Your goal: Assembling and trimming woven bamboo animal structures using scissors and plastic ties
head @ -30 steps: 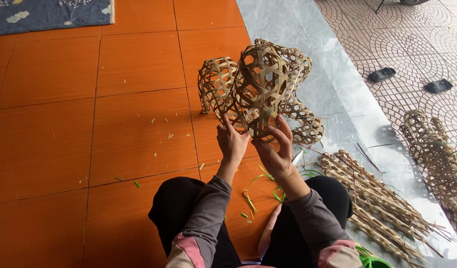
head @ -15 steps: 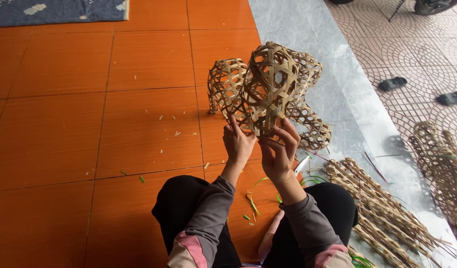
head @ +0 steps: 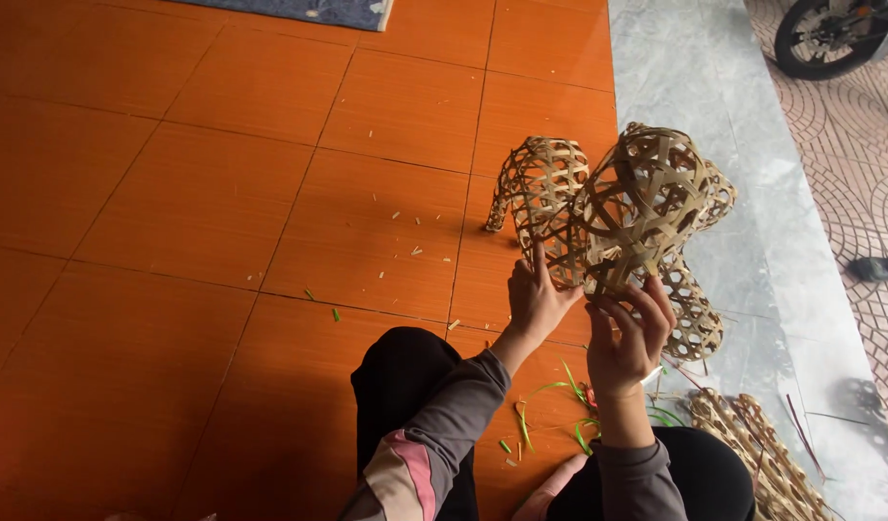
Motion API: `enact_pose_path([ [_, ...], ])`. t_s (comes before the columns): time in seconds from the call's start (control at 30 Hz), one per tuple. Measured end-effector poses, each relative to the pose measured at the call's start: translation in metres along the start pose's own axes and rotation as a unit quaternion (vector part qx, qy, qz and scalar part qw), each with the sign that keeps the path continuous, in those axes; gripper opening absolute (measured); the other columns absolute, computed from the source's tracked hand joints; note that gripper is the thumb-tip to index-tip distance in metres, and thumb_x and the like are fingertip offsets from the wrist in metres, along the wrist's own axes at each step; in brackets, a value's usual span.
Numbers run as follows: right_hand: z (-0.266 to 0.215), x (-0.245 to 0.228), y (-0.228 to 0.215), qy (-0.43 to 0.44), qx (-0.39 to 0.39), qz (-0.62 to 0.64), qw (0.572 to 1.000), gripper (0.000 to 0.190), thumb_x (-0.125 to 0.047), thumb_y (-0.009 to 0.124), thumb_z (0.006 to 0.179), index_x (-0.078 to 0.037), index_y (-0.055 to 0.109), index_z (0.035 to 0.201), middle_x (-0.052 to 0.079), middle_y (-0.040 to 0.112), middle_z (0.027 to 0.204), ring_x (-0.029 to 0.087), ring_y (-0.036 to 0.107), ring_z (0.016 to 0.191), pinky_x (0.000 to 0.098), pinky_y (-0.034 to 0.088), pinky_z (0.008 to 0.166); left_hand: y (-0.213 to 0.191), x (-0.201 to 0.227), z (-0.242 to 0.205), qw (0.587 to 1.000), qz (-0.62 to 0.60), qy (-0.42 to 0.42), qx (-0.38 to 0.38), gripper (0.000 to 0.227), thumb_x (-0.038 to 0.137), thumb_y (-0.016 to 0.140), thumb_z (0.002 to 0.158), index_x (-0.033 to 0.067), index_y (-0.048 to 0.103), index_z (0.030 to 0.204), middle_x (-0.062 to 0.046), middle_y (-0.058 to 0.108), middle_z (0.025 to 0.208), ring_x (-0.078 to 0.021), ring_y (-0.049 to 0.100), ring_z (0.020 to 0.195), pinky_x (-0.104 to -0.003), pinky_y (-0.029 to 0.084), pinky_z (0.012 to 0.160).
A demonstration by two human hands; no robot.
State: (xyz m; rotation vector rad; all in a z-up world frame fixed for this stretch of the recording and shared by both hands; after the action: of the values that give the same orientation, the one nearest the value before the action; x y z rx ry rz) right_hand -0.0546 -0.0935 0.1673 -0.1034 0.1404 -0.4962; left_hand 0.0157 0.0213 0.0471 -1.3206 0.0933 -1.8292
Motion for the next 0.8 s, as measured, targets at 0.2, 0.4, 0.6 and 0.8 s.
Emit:
enact_pose_path([
  [0.2, -0.008, 0.002, 0.004, 0.01, 0.015, -0.037, 0.999, 0.015, -0.005, 0.083, 0.083, 0.001, 0.071, 0.09, 0.02, 0.062, 0.112, 0.046, 0.053, 0.12, 0.0541, 0.047, 0.102, 0.005, -0.002, -0.001, 0.999, 0.011, -0.013, -0.036, 0.112, 0.056, 0.072, 0.073, 0.0044, 0.015, 0.154, -0.028, 0.057, 0.09, -0.0318, 0.064, 0.072, -0.038, 0.051, 0.062],
  [0.4, 0.001, -0.008, 0.01, 0.016, 0.039, -0.036, 0.998, 0.012, -0.004, 0.078, 0.088, 0.001, 0.068, 0.089, 0.02, 0.06, 0.11, 0.045, 0.053, 0.117, 0.0528, 0.045, 0.101, 0.002, -0.002, -0.003, 0.999, 0.012, -0.024, -0.047, 0.112, 0.067, 0.062, 0.075, 0.0054, 0.013, 0.154, -0.03, 0.059, 0.093, -0.03, 0.065, 0.072, -0.037, 0.052, 0.062],
  [0.6, 0.007, -0.015, 0.016, 0.036, 0.047, -0.046, 0.997, 0.016, -0.004, 0.077, 0.089, 0.004, 0.064, 0.091, 0.022, 0.06, 0.107, 0.047, 0.055, 0.113, 0.0554, 0.044, 0.1, 0.003, -0.006, -0.003, 1.0, -0.007, -0.013, -0.019, 0.108, 0.059, 0.069, 0.073, 0.0039, 0.02, 0.152, -0.025, 0.058, 0.088, -0.0303, 0.064, 0.07, -0.038, 0.054, 0.058],
  [0.8, 0.027, -0.023, 0.015, 0.055, 0.014, -0.062, 0.996, 0.047, -0.013, 0.078, 0.087, 0.007, 0.049, 0.119, 0.025, 0.058, 0.12, 0.045, 0.051, 0.116, 0.0499, 0.039, 0.1, 0.014, -0.016, -0.005, 0.997, 0.04, 0.037, 0.055, 0.106, 0.033, 0.076, 0.056, 0.0017, 0.033, 0.147, -0.023, 0.055, 0.087, -0.0398, 0.064, 0.071, -0.047, 0.052, 0.056],
])
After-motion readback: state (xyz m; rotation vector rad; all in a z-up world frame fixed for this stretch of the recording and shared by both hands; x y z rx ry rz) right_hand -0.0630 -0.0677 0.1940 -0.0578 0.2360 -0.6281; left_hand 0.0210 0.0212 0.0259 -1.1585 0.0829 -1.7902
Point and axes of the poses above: each hand's wrist, its own z-axis towards the middle knuckle, its own y-axis out of the palm, x = y × z, the point moved 4 cm from there along z, towards the middle knuckle
